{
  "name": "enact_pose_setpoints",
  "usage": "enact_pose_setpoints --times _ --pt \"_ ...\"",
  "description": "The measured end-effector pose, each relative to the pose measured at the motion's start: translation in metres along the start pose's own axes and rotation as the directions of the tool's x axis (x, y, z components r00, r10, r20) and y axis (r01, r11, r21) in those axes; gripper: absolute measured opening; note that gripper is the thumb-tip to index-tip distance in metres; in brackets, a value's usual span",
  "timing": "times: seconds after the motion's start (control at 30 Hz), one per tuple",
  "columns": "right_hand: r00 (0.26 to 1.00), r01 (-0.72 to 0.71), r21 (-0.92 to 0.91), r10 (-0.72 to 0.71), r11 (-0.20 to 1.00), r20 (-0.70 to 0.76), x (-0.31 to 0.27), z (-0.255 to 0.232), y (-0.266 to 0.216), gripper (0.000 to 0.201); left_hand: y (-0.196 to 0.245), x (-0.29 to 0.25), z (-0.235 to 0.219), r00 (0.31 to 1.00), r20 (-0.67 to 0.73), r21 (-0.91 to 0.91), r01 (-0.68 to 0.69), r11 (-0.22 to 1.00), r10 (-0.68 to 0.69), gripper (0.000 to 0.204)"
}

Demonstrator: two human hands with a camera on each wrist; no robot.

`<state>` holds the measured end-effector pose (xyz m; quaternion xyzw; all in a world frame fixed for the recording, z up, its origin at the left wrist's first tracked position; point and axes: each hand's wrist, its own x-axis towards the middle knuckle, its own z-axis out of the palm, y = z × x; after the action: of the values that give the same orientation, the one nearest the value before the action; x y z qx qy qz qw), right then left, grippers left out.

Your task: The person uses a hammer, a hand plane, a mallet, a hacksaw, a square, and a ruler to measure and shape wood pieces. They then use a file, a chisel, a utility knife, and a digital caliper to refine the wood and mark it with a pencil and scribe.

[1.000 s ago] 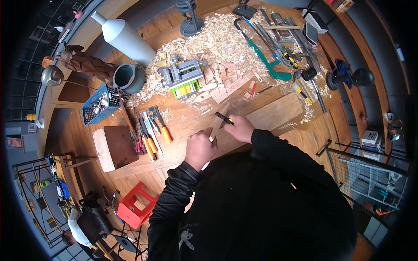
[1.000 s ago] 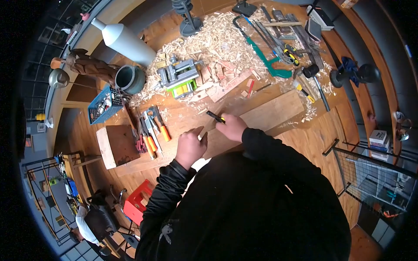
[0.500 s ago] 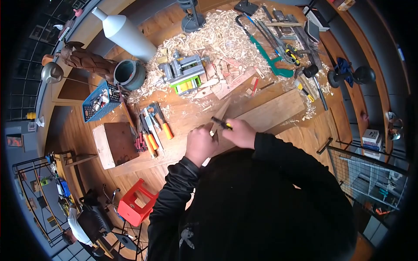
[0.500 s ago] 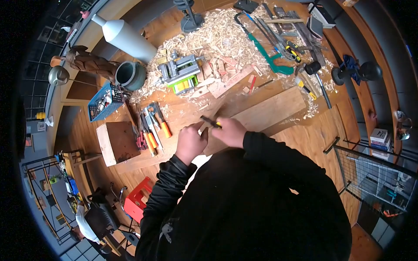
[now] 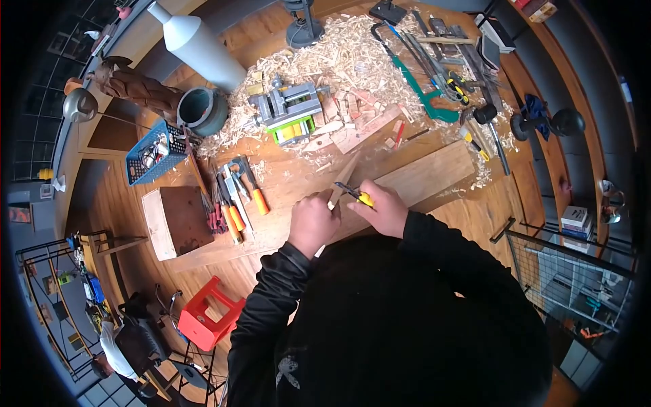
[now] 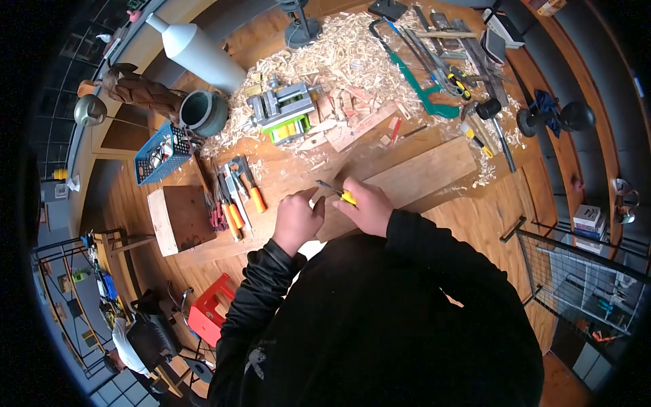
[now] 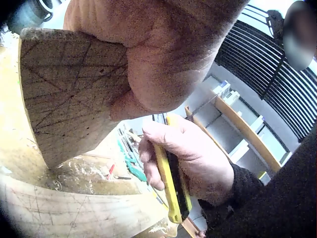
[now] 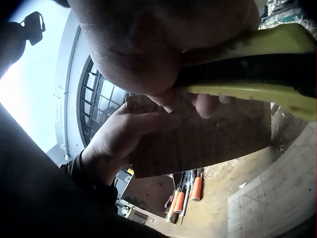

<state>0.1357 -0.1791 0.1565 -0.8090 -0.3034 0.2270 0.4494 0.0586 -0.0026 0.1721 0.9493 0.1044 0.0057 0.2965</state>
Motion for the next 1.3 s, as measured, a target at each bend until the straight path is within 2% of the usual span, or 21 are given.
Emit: enact_pose_setpoints --times 0.03,0.1,0.13,0.2,0.33,0.43,0.6,0.67,0.8,0.9,0.93,1.0,1.03,1.1,1.2,1.23,1.3 --pt "1.0 -0.002 0.0 0.002 1.0 0.001 -0.001 0.002 -0.001 0.024 0.0 0.0 0.0 1.0 0.001 0.006 -0.001 1.0 0.001 0.024" --pt "0.978 0.18 -0.121 -0.191 0.976 -0.088 -0.003 0.006 -0.006 0.021 0.001 0.001 0.0 1.0 0.004 0.011 -0.001 1.0 0.001 0.024" --pt "0.978 0.178 -0.121 -0.189 0.977 -0.088 -0.004 0.007 -0.008 0.021 0.003 0.002 -0.003 0.999 0.045 0.04 0.021 0.999 -0.022 0.023" --pt "0.991 0.131 -0.211 -0.132 0.969 0.008 -0.004 0.006 -0.013 0.02 0.002 0.002 -0.001 0.995 0.087 0.07 0.04 0.997 -0.046 0.023" --pt "0.994 0.095 -0.202 -0.08 0.975 0.08 -0.005 0.004 -0.016 0.02 0.003 0.002 0.0 0.999 0.049 0.04 -0.004 0.999 0.002 0.022" --pt "0.996 -0.068 -0.271 0.081 0.96 0.036 0.007 0.007 0.019 0.019 0.0 0.0 0.001 0.999 0.029 0.03 -0.018 0.999 0.017 0.022" --pt "0.994 -0.081 -0.274 0.097 0.958 0.047 0.015 0.007 0.038 0.018 -0.003 -0.003 0.0 1.0 0.023 0.015 -0.013 1.0 0.012 0.022" --pt "0.975 -0.198 -0.312 0.22 0.929 0.037 0.028 0.007 0.052 0.018 -0.004 -0.001 0.001 1.0 0.022 0.009 -0.009 1.0 0.009 0.023" --pt "0.954 -0.291 -0.303 0.299 0.907 -0.022 0.056 0.012 0.127 0.02 -0.004 -0.003 0.0 1.0 0.009 -0.008 -0.021 1.0 0.021 0.023" --pt "0.95 -0.312 -0.239 0.297 0.92 -0.097 0.063 0.018 0.149 0.02 -0.004 -0.004 -0.001 1.0 0.007 -0.02 -0.018 1.0 0.018 0.023" --pt "0.952 -0.307 -0.238 0.292 0.922 -0.095 0.063 0.014 0.133 0.02 -0.004 -0.004 -0.002 1.0 0.019 -0.015 -0.005 1.0 0.005 0.024" --pt "0.925 -0.37 -0.28 0.38 0.886 -0.018 0.057 0.005 0.086 0.023 -0.006 -0.006 -0.004 0.999 0.029 -0.008 0.022 1.0 -0.022 0.024" --pt "0.926 -0.365 -0.281 0.377 0.888 -0.011 0.052 0.009 0.085 0.023 -0.008 -0.007 -0.003 1.0 0.015 -0.025 0.017 1.0 -0.017 0.024" --pt "0.966 -0.252 -0.26 0.26 0.932 -0.003 0.048 0.014 0.087 0.022 -0.008 -0.005 -0.002 1.0 -0.008 -0.04 0.008 0.999 -0.009 0.025" --pt "0.953 -0.301 -0.281 0.301 0.911 -0.044 0.06 0.017 0.119 0.02 -0.006 -0.007 -0.002 1.0 0.004 -0.037 0.009 0.999 -0.009 0.025" --pt "0.954 -0.298 -0.281 0.296 0.913 -0.048 0.06 0.013 0.11 0.02 -0.006 -0.007 -0.001 1.0 0.019 -0.02 0.009 1.0 -0.009 0.026" --pt "0.974 -0.199 -0.306 0.221 0.931 0.038 0.057 0.004 0.083 0.02 -0.007 -0.008 0.001 0.999 0.035 -0.002 0.013 1.0 -0.013 0.027"
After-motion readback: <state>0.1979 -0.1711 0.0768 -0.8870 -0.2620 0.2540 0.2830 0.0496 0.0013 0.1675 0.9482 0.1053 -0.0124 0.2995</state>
